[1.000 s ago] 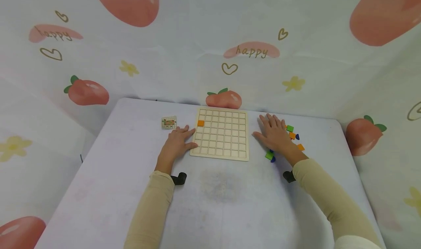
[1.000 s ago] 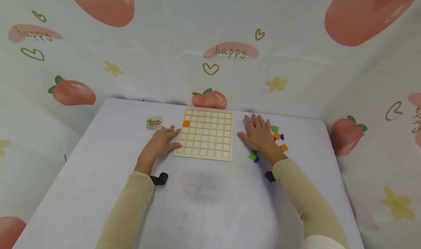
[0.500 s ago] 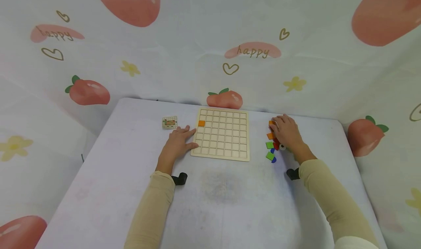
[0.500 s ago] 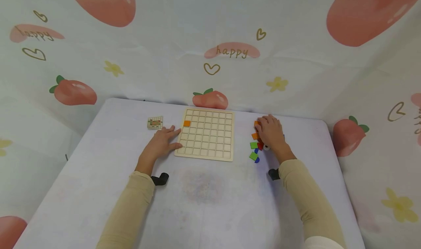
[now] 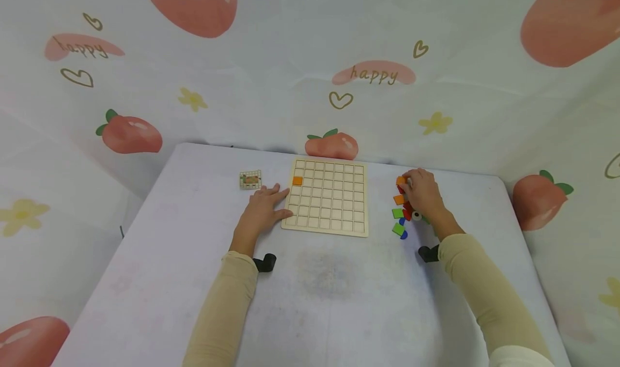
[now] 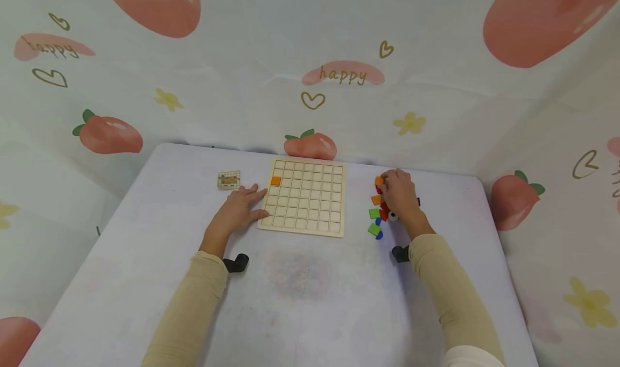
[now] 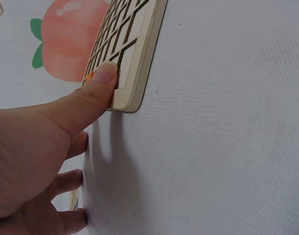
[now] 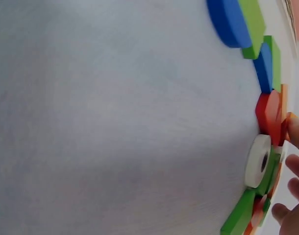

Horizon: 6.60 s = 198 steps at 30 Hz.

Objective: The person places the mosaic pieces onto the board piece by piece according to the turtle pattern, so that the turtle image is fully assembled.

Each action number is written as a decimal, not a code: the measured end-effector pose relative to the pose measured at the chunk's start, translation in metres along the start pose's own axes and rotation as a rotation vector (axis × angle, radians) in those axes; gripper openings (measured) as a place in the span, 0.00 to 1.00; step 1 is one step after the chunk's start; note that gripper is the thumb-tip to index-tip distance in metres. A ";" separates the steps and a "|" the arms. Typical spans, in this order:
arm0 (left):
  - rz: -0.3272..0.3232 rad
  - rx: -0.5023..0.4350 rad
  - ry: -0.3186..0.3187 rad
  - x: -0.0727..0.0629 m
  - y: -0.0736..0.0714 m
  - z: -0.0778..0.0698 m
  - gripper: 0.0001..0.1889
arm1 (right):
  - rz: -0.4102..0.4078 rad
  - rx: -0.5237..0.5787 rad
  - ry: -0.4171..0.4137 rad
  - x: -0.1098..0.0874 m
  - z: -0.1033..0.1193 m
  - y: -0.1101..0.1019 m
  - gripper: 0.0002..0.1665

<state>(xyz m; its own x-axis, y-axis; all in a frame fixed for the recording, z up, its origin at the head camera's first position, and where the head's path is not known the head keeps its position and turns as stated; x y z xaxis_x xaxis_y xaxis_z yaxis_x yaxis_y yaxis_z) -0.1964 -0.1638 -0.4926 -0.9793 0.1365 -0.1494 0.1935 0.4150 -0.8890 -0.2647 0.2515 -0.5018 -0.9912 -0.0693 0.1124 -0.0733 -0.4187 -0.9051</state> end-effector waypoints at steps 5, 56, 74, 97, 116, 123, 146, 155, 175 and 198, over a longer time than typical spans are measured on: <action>0.002 -0.003 0.001 0.001 -0.001 0.000 0.40 | -0.009 0.063 0.001 0.000 0.006 -0.005 0.12; 0.001 -0.013 -0.001 0.003 0.002 0.002 0.40 | 0.098 0.535 -0.064 0.021 0.145 0.047 0.22; 0.012 0.005 0.016 0.002 0.003 0.002 0.40 | 0.156 0.454 -0.118 0.029 0.189 0.085 0.22; 0.005 0.006 0.013 0.004 0.000 0.001 0.40 | 0.206 0.362 -0.075 0.030 0.192 0.094 0.22; 0.016 0.024 0.021 0.004 0.001 0.000 0.40 | 0.211 0.336 -0.096 0.026 0.194 0.086 0.25; 0.010 0.010 0.017 0.005 0.001 0.002 0.40 | 0.235 0.107 -0.261 0.017 0.202 0.069 0.27; 0.018 -0.019 -0.010 0.004 0.004 0.004 0.41 | 0.238 -0.272 -0.251 -0.007 0.147 0.048 0.52; 0.014 -0.005 0.000 0.005 0.002 0.002 0.41 | 0.216 -0.254 -0.221 -0.014 0.112 0.038 0.51; 0.017 0.011 -0.003 0.003 0.002 -0.001 0.40 | 0.190 -0.237 -0.105 -0.029 0.044 0.015 0.48; 0.019 -0.001 0.005 0.003 0.003 -0.001 0.40 | 0.107 -0.170 -0.072 -0.031 0.002 -0.006 0.26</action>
<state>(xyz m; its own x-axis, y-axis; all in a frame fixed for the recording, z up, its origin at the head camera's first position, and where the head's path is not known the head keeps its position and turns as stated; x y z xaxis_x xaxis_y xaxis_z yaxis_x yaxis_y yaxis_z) -0.1986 -0.1617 -0.4955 -0.9751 0.1491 -0.1639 0.2120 0.4134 -0.8855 -0.2329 0.2539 -0.4992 -0.9844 -0.1721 0.0351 0.0087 -0.2474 -0.9689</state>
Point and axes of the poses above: each hand's wrist, its own x-axis towards the middle knuckle, its own y-axis out of the palm, z = x × y, the point moved 4 cm from there along x, towards the middle knuckle, and after that the axes turned 7 degrees about -z, right-handed, at the moved point
